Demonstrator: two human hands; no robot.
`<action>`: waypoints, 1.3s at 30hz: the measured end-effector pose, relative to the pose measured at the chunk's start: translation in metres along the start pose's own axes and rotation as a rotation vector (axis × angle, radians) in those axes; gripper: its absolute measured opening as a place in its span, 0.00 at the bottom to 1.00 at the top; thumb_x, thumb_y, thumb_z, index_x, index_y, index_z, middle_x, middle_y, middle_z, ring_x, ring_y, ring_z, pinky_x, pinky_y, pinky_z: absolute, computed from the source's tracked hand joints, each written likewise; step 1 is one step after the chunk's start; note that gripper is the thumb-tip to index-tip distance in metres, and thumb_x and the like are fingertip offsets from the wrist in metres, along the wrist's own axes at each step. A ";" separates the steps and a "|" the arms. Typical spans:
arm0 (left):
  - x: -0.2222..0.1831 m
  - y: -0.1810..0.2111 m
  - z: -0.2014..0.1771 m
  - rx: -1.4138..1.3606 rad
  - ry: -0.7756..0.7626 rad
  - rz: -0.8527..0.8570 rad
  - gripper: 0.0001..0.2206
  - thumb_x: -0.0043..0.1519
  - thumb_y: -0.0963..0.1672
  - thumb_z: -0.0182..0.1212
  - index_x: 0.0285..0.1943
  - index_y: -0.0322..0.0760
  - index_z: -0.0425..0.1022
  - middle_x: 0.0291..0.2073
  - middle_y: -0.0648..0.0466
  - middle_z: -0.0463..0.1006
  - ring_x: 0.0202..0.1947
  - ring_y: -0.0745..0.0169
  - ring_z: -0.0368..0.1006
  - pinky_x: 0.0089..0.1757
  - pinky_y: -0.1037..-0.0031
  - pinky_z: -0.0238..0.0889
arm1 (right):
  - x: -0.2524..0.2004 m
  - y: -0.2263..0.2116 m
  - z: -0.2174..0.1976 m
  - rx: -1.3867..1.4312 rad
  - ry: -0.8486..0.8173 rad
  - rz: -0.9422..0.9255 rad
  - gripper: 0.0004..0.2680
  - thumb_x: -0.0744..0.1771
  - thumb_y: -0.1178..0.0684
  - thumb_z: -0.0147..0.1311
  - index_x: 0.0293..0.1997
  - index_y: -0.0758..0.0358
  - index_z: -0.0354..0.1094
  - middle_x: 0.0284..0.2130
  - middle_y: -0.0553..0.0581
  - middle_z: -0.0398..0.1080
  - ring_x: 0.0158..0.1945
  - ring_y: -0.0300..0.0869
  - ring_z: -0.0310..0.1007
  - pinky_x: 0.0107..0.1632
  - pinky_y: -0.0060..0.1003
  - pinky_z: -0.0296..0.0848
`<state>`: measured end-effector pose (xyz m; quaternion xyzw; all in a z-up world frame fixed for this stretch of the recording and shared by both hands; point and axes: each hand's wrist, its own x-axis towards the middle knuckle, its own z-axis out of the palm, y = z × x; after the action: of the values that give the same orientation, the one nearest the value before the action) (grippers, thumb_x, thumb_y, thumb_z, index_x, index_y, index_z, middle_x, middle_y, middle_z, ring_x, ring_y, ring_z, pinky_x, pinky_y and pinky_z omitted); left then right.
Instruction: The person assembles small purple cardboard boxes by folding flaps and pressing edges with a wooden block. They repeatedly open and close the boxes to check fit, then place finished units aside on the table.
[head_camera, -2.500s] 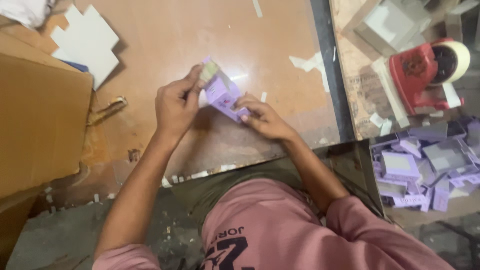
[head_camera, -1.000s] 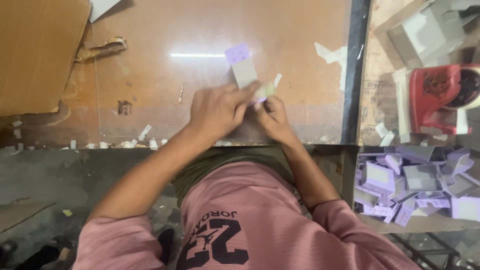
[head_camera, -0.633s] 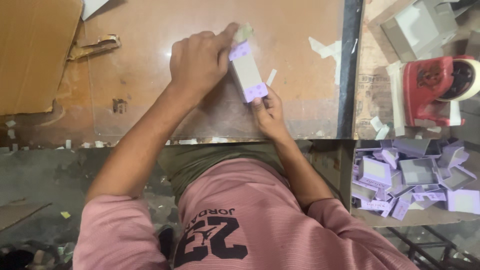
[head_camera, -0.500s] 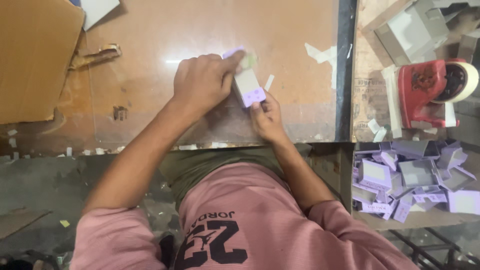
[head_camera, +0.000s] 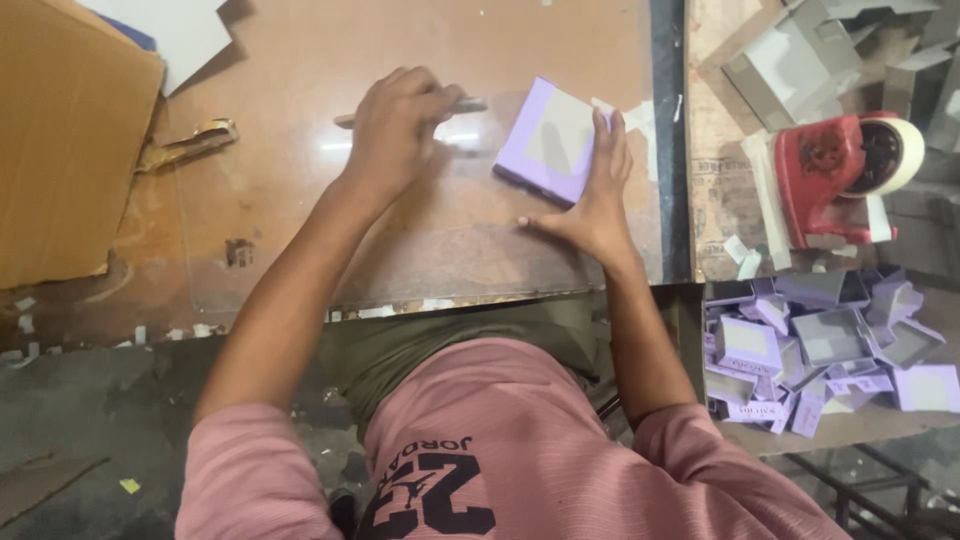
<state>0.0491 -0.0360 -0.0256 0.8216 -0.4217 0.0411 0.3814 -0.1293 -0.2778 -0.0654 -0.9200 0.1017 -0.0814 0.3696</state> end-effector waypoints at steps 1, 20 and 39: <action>0.006 -0.001 0.010 0.032 -0.015 0.031 0.12 0.54 0.37 0.68 0.46 0.38 0.82 0.34 0.51 0.74 0.40 0.48 0.71 0.41 0.59 0.63 | 0.005 0.001 -0.001 -0.008 0.010 0.019 0.56 0.49 0.40 0.82 0.78 0.64 0.36 0.74 0.77 0.32 0.76 0.71 0.33 0.73 0.66 0.42; 0.046 -0.007 0.064 0.117 -0.193 0.313 0.08 0.64 0.40 0.59 0.48 0.40 0.82 0.37 0.56 0.74 0.42 0.56 0.68 0.43 0.64 0.59 | 0.013 0.025 0.015 0.223 0.103 0.032 0.47 0.51 0.44 0.80 0.74 0.68 0.48 0.60 0.66 0.63 0.52 0.50 0.70 0.55 0.42 0.72; 0.019 0.069 0.070 -0.016 -0.429 0.190 0.15 0.54 0.38 0.60 0.50 0.36 0.82 0.33 0.48 0.72 0.38 0.45 0.71 0.38 0.57 0.62 | 0.015 0.024 0.014 0.160 0.012 0.065 0.48 0.51 0.41 0.75 0.73 0.68 0.40 0.64 0.68 0.65 0.50 0.53 0.70 0.58 0.48 0.65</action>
<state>-0.0061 -0.1195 -0.0269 0.7649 -0.5689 -0.1023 0.2841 -0.1151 -0.2891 -0.0916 -0.8833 0.1270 -0.0828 0.4437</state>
